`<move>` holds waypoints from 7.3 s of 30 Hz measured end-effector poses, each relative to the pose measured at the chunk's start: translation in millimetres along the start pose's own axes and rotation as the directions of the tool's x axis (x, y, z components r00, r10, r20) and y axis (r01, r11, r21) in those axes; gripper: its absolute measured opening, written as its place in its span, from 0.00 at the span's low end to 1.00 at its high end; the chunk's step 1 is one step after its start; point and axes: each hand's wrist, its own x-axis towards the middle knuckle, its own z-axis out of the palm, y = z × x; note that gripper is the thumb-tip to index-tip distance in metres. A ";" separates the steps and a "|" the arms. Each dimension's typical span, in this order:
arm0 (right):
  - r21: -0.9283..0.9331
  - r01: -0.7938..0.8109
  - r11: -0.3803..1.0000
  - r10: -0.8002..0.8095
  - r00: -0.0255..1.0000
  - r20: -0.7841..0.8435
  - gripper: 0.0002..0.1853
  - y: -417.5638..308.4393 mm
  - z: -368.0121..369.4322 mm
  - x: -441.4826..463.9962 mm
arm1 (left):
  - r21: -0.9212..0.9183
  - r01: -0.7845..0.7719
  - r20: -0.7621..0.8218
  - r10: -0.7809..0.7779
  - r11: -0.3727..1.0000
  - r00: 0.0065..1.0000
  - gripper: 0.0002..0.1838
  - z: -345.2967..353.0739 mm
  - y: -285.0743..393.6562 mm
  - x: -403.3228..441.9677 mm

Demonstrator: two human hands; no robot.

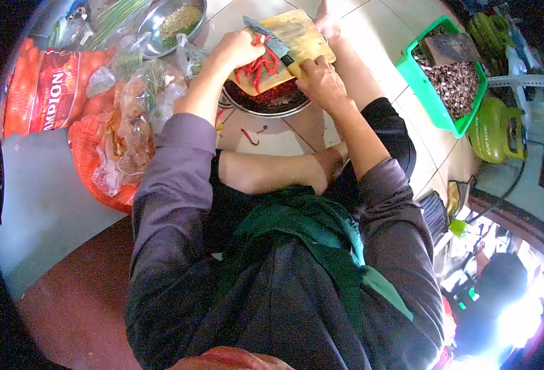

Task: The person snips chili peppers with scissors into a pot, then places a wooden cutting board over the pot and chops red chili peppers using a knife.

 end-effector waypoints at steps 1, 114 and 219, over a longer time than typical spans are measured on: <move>-0.019 0.043 0.999 -0.044 0.997 -0.067 0.20 0.8 -0.6 -2.2 | -0.012 -0.016 -0.011 0.016 1.000 1.000 0.25 3.7 -2.8 0.4; -0.045 0.492 0.870 -0.415 0.777 0.473 0.16 -139.4 164.8 -20.3 | -0.844 -0.054 -0.235 -0.277 0.534 0.932 0.12 81.5 -151.4 -144.4; 0.531 -0.231 0.815 0.248 0.968 0.040 0.20 16.6 -30.0 -85.5 | 0.123 -0.158 -0.321 0.190 0.980 0.928 0.16 82.2 56.3 -31.5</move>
